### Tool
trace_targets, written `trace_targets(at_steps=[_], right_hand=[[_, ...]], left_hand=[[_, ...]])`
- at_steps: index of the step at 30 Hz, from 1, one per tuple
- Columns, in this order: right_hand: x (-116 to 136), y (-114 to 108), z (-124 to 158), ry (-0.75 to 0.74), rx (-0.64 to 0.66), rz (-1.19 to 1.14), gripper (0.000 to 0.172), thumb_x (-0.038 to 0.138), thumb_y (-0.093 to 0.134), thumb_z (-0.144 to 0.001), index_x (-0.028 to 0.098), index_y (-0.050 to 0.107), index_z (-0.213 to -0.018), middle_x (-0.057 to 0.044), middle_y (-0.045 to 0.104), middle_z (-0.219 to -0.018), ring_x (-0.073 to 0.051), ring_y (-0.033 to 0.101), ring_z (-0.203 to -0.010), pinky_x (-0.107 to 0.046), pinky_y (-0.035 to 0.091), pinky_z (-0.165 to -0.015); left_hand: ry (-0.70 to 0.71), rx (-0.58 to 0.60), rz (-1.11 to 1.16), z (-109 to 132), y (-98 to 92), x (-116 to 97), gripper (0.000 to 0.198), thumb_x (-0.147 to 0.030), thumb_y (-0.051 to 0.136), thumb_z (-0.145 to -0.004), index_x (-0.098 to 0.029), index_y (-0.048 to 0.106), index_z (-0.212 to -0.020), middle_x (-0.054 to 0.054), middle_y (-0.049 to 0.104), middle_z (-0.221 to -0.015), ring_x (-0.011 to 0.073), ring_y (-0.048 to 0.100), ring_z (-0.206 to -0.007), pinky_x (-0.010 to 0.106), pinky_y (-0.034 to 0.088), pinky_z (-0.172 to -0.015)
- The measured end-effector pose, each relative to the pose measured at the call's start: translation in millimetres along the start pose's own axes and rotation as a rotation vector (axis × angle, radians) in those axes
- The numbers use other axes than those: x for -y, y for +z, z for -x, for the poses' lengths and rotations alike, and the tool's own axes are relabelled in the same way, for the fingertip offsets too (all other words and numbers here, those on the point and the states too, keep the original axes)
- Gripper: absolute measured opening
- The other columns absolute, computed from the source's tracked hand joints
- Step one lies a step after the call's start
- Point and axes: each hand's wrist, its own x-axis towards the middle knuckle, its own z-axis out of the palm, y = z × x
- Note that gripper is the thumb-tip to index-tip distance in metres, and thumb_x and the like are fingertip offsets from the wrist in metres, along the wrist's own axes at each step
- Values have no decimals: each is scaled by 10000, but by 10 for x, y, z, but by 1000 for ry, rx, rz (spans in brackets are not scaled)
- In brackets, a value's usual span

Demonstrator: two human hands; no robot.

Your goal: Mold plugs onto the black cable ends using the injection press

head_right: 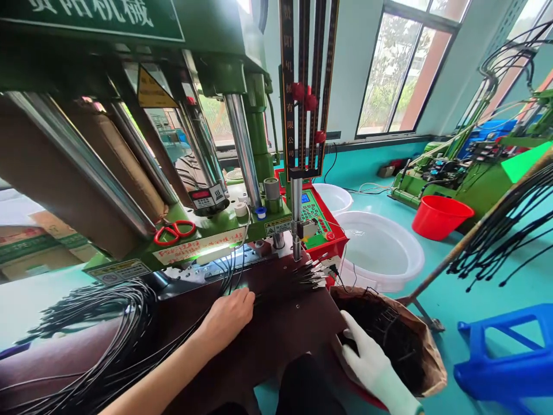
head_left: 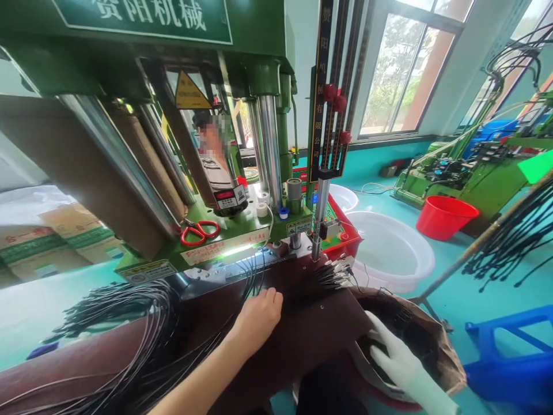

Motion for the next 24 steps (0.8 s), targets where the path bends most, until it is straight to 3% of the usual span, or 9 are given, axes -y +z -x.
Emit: trace_targets(at_steps=[2,5,7,9,12,16,19,22,24], right_hand=[[-4,-61,0,17,-48,40,642,269,415,-731,184,331,-1362,-52,524,-1280,-206,517,-1137,-364,372,-1009],[85,-155,5,-44,-193,103,561,285,410,-762,155,411,-1308,-78,556,-1242,-215,537,-1112,-383,398,-993],[225,-193,15,-106,-295,98,491,299,405,-790,154,470,-1255,-88,570,-1223,-219,534,-1114,-387,401,-995],[417,-186,28,-169,-325,46,431,304,416,-807,171,513,-1205,-84,585,-1202,-220,536,-1111,-384,407,-994],[730,-63,48,-245,-251,-123,357,286,453,-809,186,563,-1133,-82,615,-1152,-222,566,-1063,-389,426,-976],[1071,232,36,-255,7,-572,316,278,511,-810,181,570,-1105,-103,657,-1047,-223,621,-935,-418,466,-906],[1291,383,-55,-257,224,-990,391,305,612,-774,236,537,-1152,-82,652,-1050,-229,608,-956,-437,452,-897],[1507,375,-236,-362,239,-1368,479,337,618,-780,291,463,-1231,-65,582,-1175,-243,531,-1087,-462,394,-946],[1627,296,-370,-406,216,-1550,392,337,534,-841,287,468,-1225,-60,545,-1224,-233,492,-1136,-463,349,-984]], left_hand=[[-86,-75,75,24,-79,46,183,-86,365,-820,-150,529,-770,70,576,-772,215,581,-752,309,462,-611],[-151,-64,324,103,-205,134,169,-182,347,-865,-167,513,-838,51,594,-775,191,588,-750,305,462,-669],[-157,-48,515,157,-269,190,190,-255,324,-890,-181,498,-896,37,601,-781,175,585,-733,297,457,-679],[-158,-109,656,192,-318,227,186,-294,334,-887,-194,491,-891,54,602,-897,179,571,-844,302,443,-755],[-194,-177,811,207,-372,239,157,-298,371,-865,-195,485,-832,68,566,-1024,190,514,-974,314,395,-852],[-278,21,1049,210,-404,230,229,-359,350,-868,-193,459,-753,0,537,-706,139,504,-670,257,406,-640],[-281,90,1190,232,-403,235,240,-383,375,-856,-194,437,-721,-36,479,-622,104,439,-562,215,362,-541],[-292,121,1241,288,-400,203,226,-397,411,-840,-189,463,-768,-42,474,-625,94,415,-554,198,338,-517],[-307,145,1237,360,-386,139,238,-408,414,-836,-188,483,-777,-45,464,-613,93,405,-550,196,325,-510]])
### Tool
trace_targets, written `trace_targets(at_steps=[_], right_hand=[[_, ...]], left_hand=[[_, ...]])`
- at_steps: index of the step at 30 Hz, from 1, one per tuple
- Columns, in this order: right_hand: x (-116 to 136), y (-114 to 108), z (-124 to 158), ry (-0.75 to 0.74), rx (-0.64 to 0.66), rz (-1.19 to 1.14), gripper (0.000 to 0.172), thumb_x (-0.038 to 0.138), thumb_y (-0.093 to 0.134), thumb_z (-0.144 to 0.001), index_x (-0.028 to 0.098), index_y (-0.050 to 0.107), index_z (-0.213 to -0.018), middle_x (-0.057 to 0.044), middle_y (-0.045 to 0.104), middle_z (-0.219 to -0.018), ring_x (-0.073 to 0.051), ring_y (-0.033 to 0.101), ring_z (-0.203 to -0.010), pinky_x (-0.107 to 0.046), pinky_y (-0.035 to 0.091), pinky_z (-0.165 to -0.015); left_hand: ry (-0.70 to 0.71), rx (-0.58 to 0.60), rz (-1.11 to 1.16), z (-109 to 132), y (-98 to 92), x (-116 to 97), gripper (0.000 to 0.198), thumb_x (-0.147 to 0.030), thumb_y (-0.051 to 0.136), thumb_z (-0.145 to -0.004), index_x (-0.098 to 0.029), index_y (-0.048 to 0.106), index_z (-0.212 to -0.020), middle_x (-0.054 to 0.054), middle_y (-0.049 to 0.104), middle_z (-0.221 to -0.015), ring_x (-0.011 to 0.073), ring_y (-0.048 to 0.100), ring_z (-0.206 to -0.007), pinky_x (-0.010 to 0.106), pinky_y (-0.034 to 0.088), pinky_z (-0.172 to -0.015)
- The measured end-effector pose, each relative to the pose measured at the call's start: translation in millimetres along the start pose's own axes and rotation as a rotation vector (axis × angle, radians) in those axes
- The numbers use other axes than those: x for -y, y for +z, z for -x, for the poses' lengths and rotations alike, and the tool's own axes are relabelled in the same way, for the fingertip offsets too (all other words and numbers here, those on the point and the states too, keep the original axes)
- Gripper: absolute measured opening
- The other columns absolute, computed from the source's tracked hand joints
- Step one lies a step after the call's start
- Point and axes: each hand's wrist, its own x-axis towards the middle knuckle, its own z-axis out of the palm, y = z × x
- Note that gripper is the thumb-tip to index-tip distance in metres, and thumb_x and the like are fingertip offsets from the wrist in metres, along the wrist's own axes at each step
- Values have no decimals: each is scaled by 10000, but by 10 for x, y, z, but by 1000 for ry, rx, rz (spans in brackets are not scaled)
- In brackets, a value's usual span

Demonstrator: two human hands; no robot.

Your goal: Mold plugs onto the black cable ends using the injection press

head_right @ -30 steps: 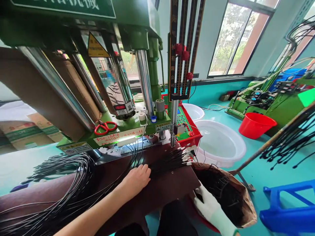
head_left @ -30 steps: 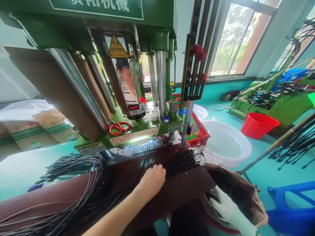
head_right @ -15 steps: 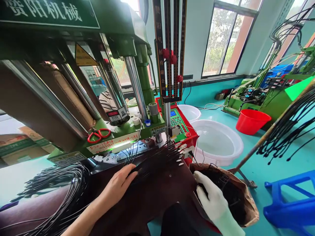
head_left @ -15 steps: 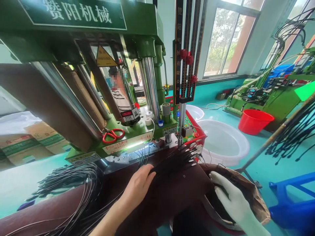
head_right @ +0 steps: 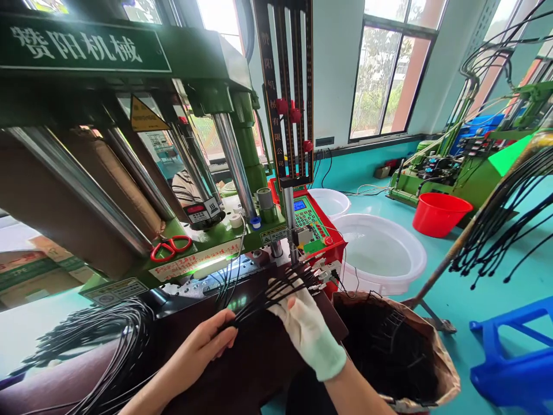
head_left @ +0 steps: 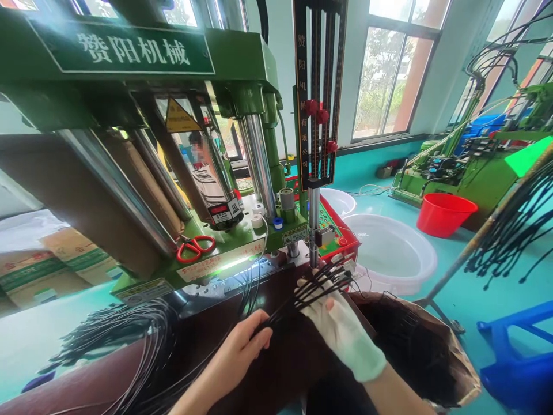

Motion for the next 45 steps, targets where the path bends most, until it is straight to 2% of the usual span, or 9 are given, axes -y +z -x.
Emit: trace_targets(at_steps=[5,13,21,25,27,33,36,41,45], right_hand=[[188,75,-187,30,-1,-63,262,278,380,-920,195,585,-1061,-70,650,-977,-197,600,-939,-438,400,-916],[183,139,83,242,518,518,337,356,437,-891,130,674,-968,-135,639,-1060,-244,566,-1021,-448,376,-950],[184,2,115,368,366,578,319,421,519,-819,186,682,-963,-86,596,-1149,-217,574,-1025,-376,453,-905],[159,-81,116,569,173,556,440,469,519,-798,187,579,-1131,-103,639,-1032,-89,590,-446,-220,498,-409],[171,-116,71,522,111,529,494,473,523,-794,215,500,-1215,-106,621,-1078,-82,566,-408,-213,464,-353],[364,-375,-130,65,-37,816,517,412,550,-806,225,439,-1275,-95,520,-1263,-219,520,-1098,-375,422,-945],[440,-584,-163,-37,-236,1106,571,410,515,-809,244,334,-1325,-106,462,-1313,-244,461,-1173,-461,360,-989],[594,-605,-189,-237,-317,1439,452,317,466,-805,216,411,-1242,-105,491,-1269,-243,465,-1156,-470,336,-1001],[761,-383,-277,-355,-247,1331,384,319,471,-821,224,481,-1192,-91,504,-1270,-243,450,-1173,-448,334,-1008]], left_hand=[[-162,-26,7,235,296,153,235,-437,491,-776,-210,552,-779,-26,525,-638,114,463,-584,217,364,-554],[-81,143,601,176,828,116,260,-473,599,-693,-237,618,-800,12,592,-646,182,572,-711,282,449,-649],[-85,163,1149,-46,1267,-109,481,-520,677,-627,-177,442,-869,-46,518,-519,51,406,-344,165,320,-328],[-59,86,1013,-181,1222,-190,410,-524,623,-677,-164,443,-757,-26,526,-529,53,400,-338,174,278,-315],[-4,21,829,-281,1130,-284,346,-495,540,-756,-164,445,-735,-34,495,-528,57,394,-363,190,298,-349],[302,-369,96,-678,638,-567,116,-272,425,-840,-181,494,-862,40,527,-838,168,499,-798,310,413,-741],[396,-604,-202,-812,416,-606,149,-250,364,-858,-173,484,-901,89,510,-928,213,482,-891,366,380,-813],[371,-517,-203,-846,319,-631,141,-291,381,-860,-197,479,-897,55,547,-830,190,519,-779,327,392,-712],[186,-242,300,-766,326,-708,181,-381,428,-833,-206,422,-786,-50,432,-591,81,388,-464,218,317,-451]])
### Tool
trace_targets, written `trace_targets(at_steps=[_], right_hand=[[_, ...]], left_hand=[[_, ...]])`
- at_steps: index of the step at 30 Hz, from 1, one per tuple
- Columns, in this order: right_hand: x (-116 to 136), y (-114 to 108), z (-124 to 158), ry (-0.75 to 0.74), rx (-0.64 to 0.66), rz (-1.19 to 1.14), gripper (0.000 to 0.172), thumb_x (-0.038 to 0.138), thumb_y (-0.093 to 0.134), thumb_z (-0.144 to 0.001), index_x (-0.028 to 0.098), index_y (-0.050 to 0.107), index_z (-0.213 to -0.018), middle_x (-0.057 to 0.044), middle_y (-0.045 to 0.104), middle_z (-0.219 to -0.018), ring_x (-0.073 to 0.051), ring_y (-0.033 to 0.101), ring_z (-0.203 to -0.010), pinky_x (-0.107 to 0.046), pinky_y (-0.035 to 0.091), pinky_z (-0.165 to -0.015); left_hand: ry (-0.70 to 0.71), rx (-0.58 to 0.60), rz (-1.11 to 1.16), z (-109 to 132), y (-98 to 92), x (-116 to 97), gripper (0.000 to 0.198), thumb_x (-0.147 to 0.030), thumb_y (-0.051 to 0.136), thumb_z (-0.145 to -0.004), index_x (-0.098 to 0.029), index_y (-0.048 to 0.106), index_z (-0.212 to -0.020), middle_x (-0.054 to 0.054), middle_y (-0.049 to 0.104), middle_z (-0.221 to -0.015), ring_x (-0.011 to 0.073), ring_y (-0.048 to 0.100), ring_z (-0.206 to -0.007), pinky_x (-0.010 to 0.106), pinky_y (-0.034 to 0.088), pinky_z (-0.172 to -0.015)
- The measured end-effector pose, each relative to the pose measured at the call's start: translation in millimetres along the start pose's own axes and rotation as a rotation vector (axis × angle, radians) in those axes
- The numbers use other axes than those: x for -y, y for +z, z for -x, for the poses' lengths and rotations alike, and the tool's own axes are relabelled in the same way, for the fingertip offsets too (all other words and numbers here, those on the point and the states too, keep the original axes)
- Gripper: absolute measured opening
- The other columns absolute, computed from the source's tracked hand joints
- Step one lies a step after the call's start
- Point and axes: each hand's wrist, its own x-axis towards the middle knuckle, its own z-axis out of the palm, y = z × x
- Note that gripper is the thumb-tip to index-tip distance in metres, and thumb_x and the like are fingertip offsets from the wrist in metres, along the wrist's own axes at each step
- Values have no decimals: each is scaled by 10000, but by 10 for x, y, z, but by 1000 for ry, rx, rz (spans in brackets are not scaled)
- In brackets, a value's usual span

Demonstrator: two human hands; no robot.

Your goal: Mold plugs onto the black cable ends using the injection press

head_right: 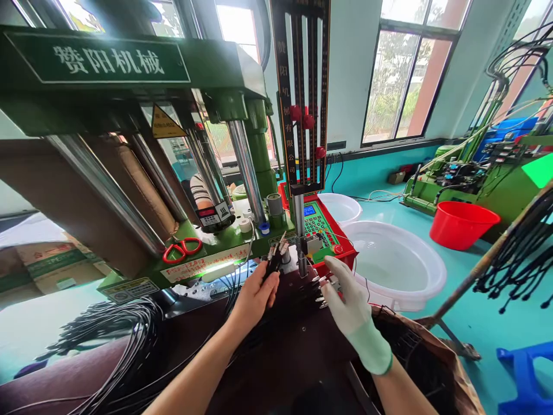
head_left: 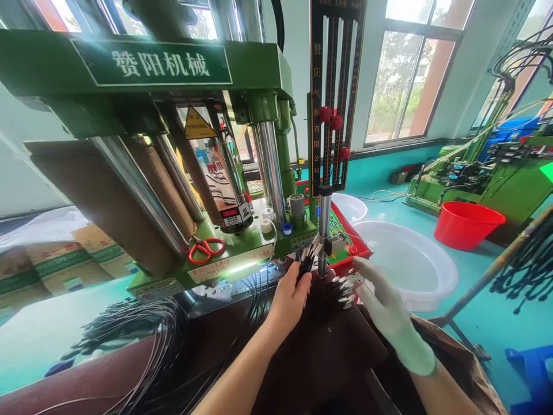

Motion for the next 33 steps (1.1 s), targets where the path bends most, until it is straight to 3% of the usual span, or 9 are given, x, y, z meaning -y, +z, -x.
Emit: trace_targets(at_steps=[3,5,9,12,15,20,22,26,33], right_hand=[[213,-32,-167,-15,113,-334,376,361,431,-874,241,482,-1227,-60,499,-1300,-226,428,-1209,-419,320,-1033],[362,-35,-283,-14,279,-494,382,376,405,-895,247,481,-1246,-43,485,-1319,-218,409,-1229,-407,306,-1048],[575,27,-416,49,749,-496,404,398,414,-894,209,507,-1239,-56,516,-1291,-219,451,-1198,-404,340,-1028],[582,101,-388,94,920,-373,433,425,428,-878,188,516,-1229,-78,556,-1242,-223,528,-1116,-400,412,-963],[508,141,-318,96,993,-261,448,441,411,-877,163,537,-1206,-95,623,-1132,-214,590,-1011,-374,466,-881],[441,145,-237,169,1051,-210,456,466,352,-888,138,619,-1061,-75,697,-867,-180,640,-801,-300,515,-703],[436,146,-217,183,1092,-214,452,466,402,-870,140,591,-1120,-87,686,-960,-194,633,-870,-307,513,-740],[411,130,-198,123,1158,-139,481,448,423,-864,164,515,-1240,-87,641,-1109,-218,577,-1039,-336,470,-870],[363,239,-63,108,1190,-264,523,430,488,-836,186,450,-1297,-74,531,-1273,-245,498,-1146,-379,401,-960]], left_hand=[[-283,339,451,165,32,-81,243,-433,493,-790,-200,425,-783,-90,357,-481,42,257,-363,163,160,-344],[-390,431,583,323,95,-94,270,-435,547,-757,-184,458,-802,-93,361,-444,31,238,-344,153,121,-328],[-503,360,633,578,280,23,318,-460,578,-726,-168,480,-809,-76,405,-464,28,275,-342,155,123,-308],[-506,278,688,632,365,154,330,-466,582,-719,-167,469,-802,-71,424,-502,36,326,-368,155,209,-308],[-493,259,728,630,384,252,335,-464,583,-716,-162,467,-801,-68,446,-514,47,364,-373,171,299,-316],[-483,437,703,667,476,357,355,-480,586,-702,-156,468,-786,-56,477,-497,67,407,-355,212,390,-312],[-469,435,680,689,555,384,361,-488,586,-693,-158,461,-768,-60,470,-482,66,402,-336,212,388,-304],[-410,190,647,706,683,414,347,-483,579,-701,-163,448,-729,-74,428,-494,39,359,-338,178,348,-300],[-468,219,697,742,744,527,397,-541,575,-688,-172,430,-674,-57,449,-507,45,372,-334,185,302,-295]])
